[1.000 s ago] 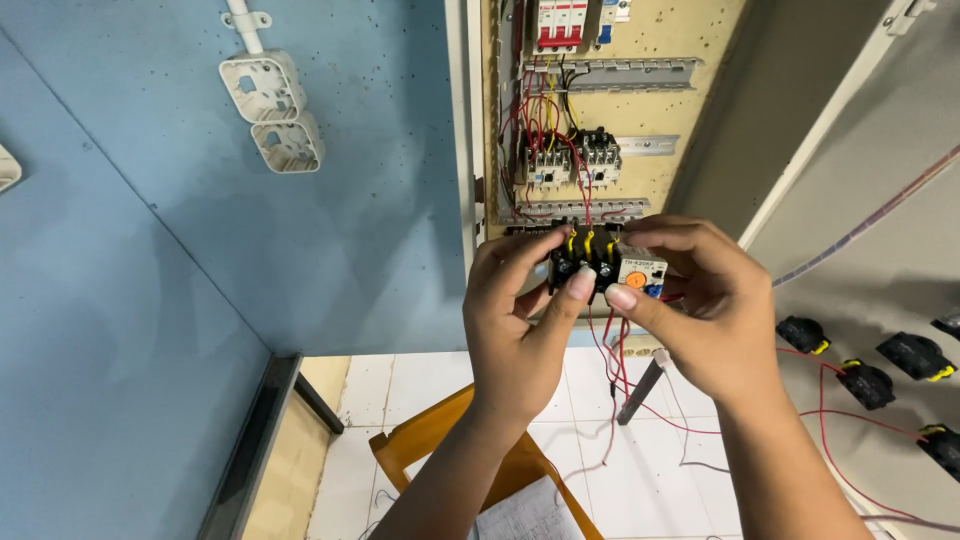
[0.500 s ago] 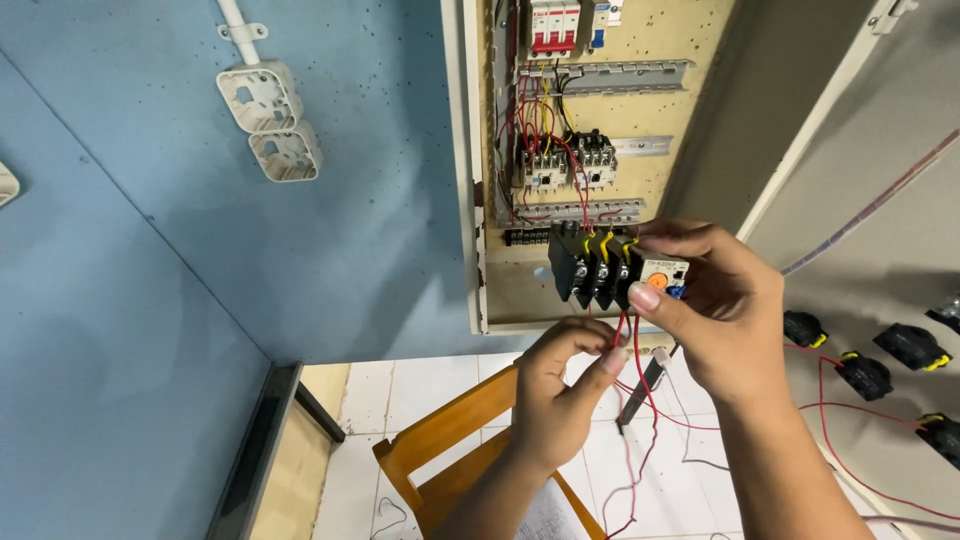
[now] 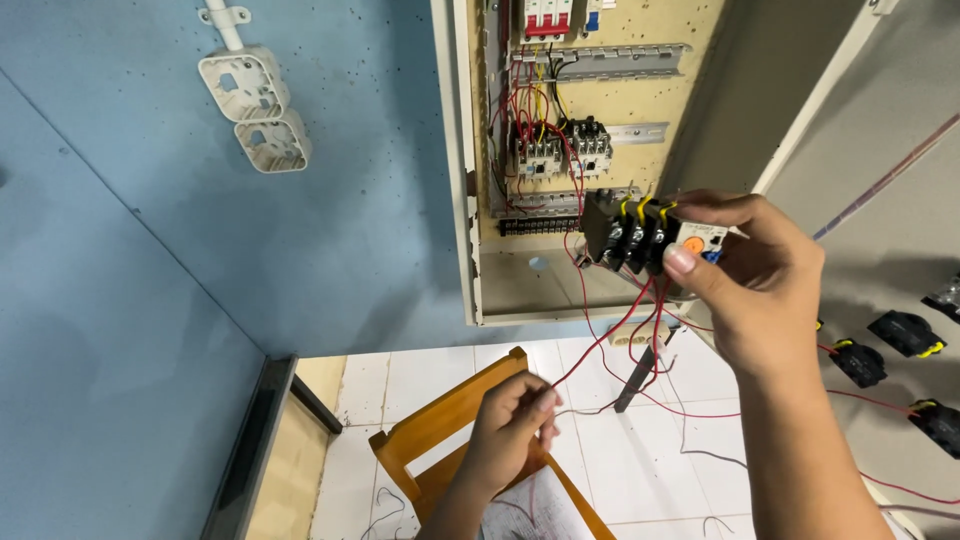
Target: The person holds a black electrical component with attached wires and uses a screwdriver to tighten connections on the component. They then place the component into an open electrical panel and secure it by tightening screws on the panel's terminal block.
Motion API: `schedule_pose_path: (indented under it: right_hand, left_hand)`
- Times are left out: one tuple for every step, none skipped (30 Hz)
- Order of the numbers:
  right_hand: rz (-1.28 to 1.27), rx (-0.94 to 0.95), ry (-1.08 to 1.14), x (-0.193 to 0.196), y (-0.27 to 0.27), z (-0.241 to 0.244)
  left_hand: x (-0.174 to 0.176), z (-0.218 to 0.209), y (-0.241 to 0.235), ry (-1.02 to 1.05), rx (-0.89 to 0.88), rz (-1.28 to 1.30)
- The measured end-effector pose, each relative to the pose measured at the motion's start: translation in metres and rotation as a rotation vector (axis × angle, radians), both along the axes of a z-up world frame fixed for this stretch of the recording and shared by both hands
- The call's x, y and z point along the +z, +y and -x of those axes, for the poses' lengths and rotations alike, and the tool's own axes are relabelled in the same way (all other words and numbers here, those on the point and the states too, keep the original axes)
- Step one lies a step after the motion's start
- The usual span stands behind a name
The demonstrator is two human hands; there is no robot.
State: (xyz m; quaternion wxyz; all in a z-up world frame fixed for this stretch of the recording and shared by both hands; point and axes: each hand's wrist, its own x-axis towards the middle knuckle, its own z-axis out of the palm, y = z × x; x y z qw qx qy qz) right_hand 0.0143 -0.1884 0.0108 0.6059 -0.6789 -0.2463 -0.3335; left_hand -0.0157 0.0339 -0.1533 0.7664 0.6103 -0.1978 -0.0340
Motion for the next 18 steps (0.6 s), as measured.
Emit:
schedule_pose_path:
  right_hand:
    - [0.0,-0.02,0.001,-0.001,-0.003,-0.002]
    - [0.0,-0.02,0.001,0.0,-0.004,-0.003]
    - [-0.006,-0.031,0.02,0.0,-0.006,-0.004]
    - [-0.012,-0.041,0.039,0.0,-0.007,-0.005]
    - [-0.012,-0.041,0.04,0.0,-0.01,-0.007]
    - [-0.024,-0.045,0.049,-0.001,-0.012,-0.01]
    - [-0.036,-0.048,0.057,-0.001,-0.014,-0.013]
    - [-0.035,-0.047,0.059,-0.001,-0.014,-0.014]
    - [-0.06,-0.036,0.066,-0.001,-0.014,-0.015]
    - [-0.086,-0.026,0.071,0.0,-0.015,-0.017]
    - [-0.085,-0.025,0.07,0.0,-0.015,-0.017]
    - [-0.096,-0.042,0.114,0.0,-0.016,-0.018]
    - [-0.108,-0.06,0.158,0.0,-0.017,-0.018]
    - [-0.108,-0.06,0.159,-0.002,-0.018,-0.021]
    - [-0.12,-0.053,0.162,-0.005,-0.019,-0.024]
    - [-0.134,-0.046,0.164,-0.007,-0.02,-0.026]
    - [-0.134,-0.046,0.163,-0.008,-0.02,-0.028]
    - [-0.164,-0.002,0.217,-0.008,-0.019,-0.029]
  left_hand:
    - [-0.006,0.001,0.005,0.012,-0.016,-0.015]
    - [-0.016,0.002,0.012,0.013,-0.015,-0.015]
    - [-0.026,0.003,0.019,-0.01,-0.045,-0.03]
    - [-0.036,0.004,0.027,-0.032,-0.075,-0.045]
    - [-0.04,0.005,0.03,-0.032,-0.074,-0.044]
    - [-0.044,0.007,0.035,-0.015,-0.034,-0.084]
    - [-0.047,0.009,0.039,0.002,0.007,-0.124]
    - [-0.045,0.014,0.045,0.004,0.009,-0.123]
    - [-0.043,0.018,0.051,0.056,0.055,-0.162]
    - [-0.04,0.021,0.057,0.104,0.101,-0.202]
    - [-0.042,0.024,0.064,0.104,0.102,-0.201]
    - [-0.043,0.028,0.07,0.083,0.137,-0.201]
    - [-0.045,0.031,0.077,0.063,0.173,-0.201]
    - [-0.05,0.033,0.085,0.064,0.173,-0.201]
    - [-0.055,0.034,0.093,0.157,0.22,-0.239]
    - [-0.06,0.036,0.101,0.248,0.266,-0.278]
    - [-0.066,0.038,0.11,0.248,0.266,-0.278]
    - [-0.071,0.039,0.119,0.19,0.282,-0.263]
